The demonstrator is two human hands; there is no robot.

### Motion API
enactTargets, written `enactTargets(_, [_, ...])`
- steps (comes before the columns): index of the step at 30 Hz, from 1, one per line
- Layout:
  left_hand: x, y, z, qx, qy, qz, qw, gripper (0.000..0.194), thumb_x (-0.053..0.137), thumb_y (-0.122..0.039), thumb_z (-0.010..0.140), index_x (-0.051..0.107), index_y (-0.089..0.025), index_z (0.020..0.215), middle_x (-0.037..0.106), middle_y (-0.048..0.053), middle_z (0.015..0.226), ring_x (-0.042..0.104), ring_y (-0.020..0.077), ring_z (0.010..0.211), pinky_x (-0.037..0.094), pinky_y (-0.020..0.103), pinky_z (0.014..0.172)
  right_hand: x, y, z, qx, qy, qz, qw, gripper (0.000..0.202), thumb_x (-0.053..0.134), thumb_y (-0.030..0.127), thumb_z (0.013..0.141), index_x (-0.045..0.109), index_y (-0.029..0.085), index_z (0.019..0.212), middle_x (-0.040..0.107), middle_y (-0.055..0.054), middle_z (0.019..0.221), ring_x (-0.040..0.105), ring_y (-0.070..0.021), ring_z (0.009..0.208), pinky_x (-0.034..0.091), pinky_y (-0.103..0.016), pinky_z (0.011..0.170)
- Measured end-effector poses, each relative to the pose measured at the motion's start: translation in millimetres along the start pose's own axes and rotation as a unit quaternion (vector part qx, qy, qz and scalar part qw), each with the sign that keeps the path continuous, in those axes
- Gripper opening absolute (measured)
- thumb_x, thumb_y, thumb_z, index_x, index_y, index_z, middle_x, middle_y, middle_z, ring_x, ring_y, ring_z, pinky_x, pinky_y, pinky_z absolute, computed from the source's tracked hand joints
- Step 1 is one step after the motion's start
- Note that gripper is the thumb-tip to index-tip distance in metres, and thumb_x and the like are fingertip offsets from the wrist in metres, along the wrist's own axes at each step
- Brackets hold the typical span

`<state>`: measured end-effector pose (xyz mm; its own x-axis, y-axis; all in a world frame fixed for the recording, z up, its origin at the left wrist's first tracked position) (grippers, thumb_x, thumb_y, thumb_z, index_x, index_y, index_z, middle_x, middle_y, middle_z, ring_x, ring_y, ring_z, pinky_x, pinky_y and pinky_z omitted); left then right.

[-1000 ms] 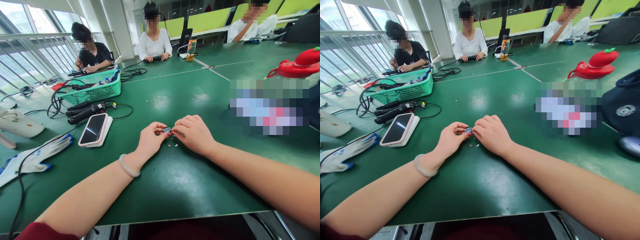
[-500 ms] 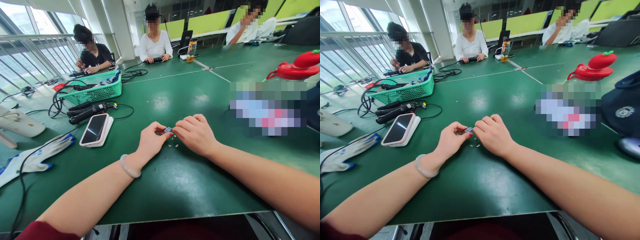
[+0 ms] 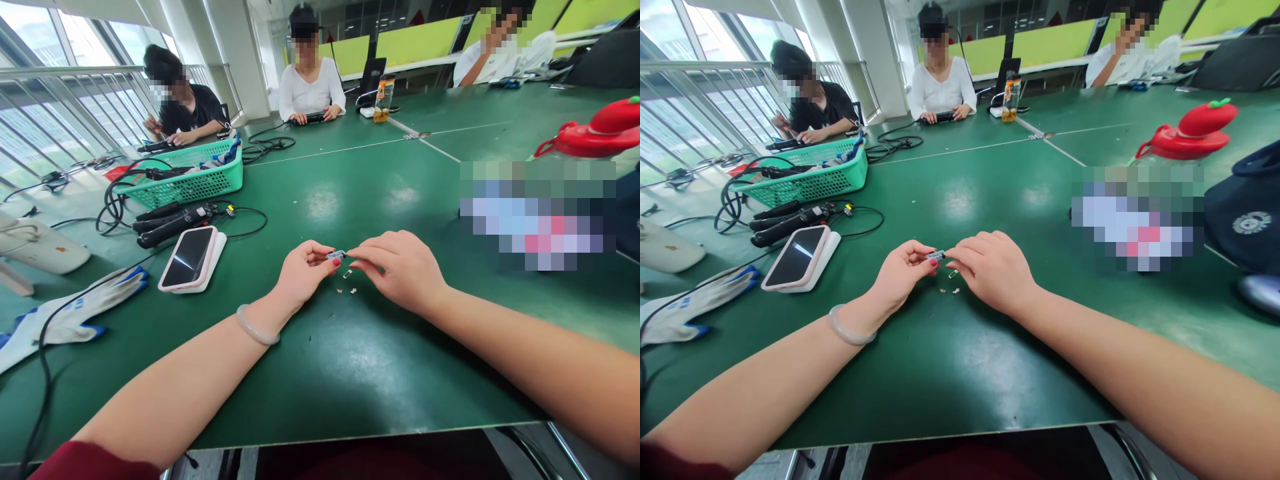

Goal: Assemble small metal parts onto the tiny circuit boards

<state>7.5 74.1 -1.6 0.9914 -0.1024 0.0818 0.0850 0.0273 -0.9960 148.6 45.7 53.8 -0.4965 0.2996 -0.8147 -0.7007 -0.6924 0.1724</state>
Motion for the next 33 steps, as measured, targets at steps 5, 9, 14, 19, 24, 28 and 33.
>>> enactTargets(5, [-7.5,3.5,2.9,-0.019,-0.04,0.023,0.999,0.031,0.078,-0.022,0.058,0.058,-0.012,0.079,0.064,-0.001,0.068,0.059,0.0084,0.062,0.05,0.024,0.063,34.6,-4.6,-7.3,0.025,0.21,0.129,0.969,0.006,0.064,0.026,0.079,0.067,0.023,0.084,0.067,0.0,0.084,0.06,-0.0141,0.073,0.043,-0.026,0.064])
enactTargets(9, [-5.6,3.7,2.1,-0.024,-0.029,0.042,0.998,0.03,0.078,-0.02,0.059,0.059,-0.013,0.081,0.067,0.002,0.073,0.06,0.0092,0.065,0.05,0.025,0.065,44.3,-2.7,-9.8,0.015,0.243,0.119,0.963,0.008,0.06,0.021,0.081,0.065,0.022,0.075,0.063,0.001,0.079,0.059,-0.0137,0.073,0.043,-0.025,0.064])
enactTargets(14, [-2.9,7.4,2.6,-0.038,-0.006,0.078,0.996,0.028,0.077,-0.018,0.059,0.059,-0.013,0.08,0.069,0.004,0.077,0.062,0.0105,0.069,0.051,0.028,0.071,45.7,6.7,-9.8,-0.051,0.226,0.057,0.971,0.014,0.052,0.018,0.086,0.063,0.021,0.078,0.062,0.0,0.08,0.059,-0.0135,0.07,0.042,-0.026,0.063])
enactTargets(19, [-1.4,7.4,3.3,-0.029,0.012,0.1,0.994,0.027,0.076,-0.013,0.059,0.058,-0.013,0.08,0.07,0.004,0.079,0.064,0.0116,0.072,0.052,0.03,0.076,43.3,5.5,-9.9,-0.059,0.193,0.022,0.979,0.016,0.047,0.019,0.089,0.06,0.02,0.081,0.06,-0.001,0.081,0.057,-0.0132,0.068,0.04,-0.025,0.061])
enactTargets(24, [6.8,7.3,-1.2,-0.026,0.054,0.133,0.989,0.026,0.074,-0.015,0.06,0.055,-0.015,0.077,0.067,0.002,0.077,0.063,0.0125,0.068,0.053,0.029,0.068,26.8,-1.7,-2.8,0.0,0.091,0.022,0.996,0.018,0.042,0.017,0.09,0.059,0.02,0.083,0.061,-0.003,0.085,0.057,-0.0136,0.072,0.042,-0.025,0.064])
enactTargets(28, [12.0,5.7,-4.7,-0.013,0.081,0.167,0.983,0.025,0.074,-0.02,0.061,0.056,-0.016,0.078,0.065,0.0,0.072,0.061,0.0113,0.06,0.05,0.028,0.063,21.6,5.2,0.0,-0.019,0.064,0.005,0.998,0.02,0.042,0.016,0.089,0.061,0.02,0.084,0.064,-0.003,0.087,0.057,-0.0137,0.074,0.042,-0.025,0.063])
enactTargets(33, [13.9,1.7,-5.5,0.008,0.091,0.189,0.978,0.025,0.075,-0.023,0.061,0.058,-0.016,0.078,0.063,-0.002,0.068,0.058,0.0097,0.056,0.048,0.026,0.061,23.4,10.4,-0.3,-0.035,0.082,-0.015,0.996,0.02,0.044,0.017,0.089,0.063,0.02,0.083,0.065,-0.002,0.085,0.059,-0.0136,0.074,0.041,-0.025,0.062])
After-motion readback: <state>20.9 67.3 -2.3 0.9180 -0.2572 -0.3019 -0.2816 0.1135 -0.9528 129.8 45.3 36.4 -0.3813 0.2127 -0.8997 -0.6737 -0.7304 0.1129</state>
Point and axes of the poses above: each hand's wrist, its own z-axis towards the middle knuckle, its own x-axis out of the palm, y = z × x, the point moved 8 cm from there along z, towards the middle knuckle
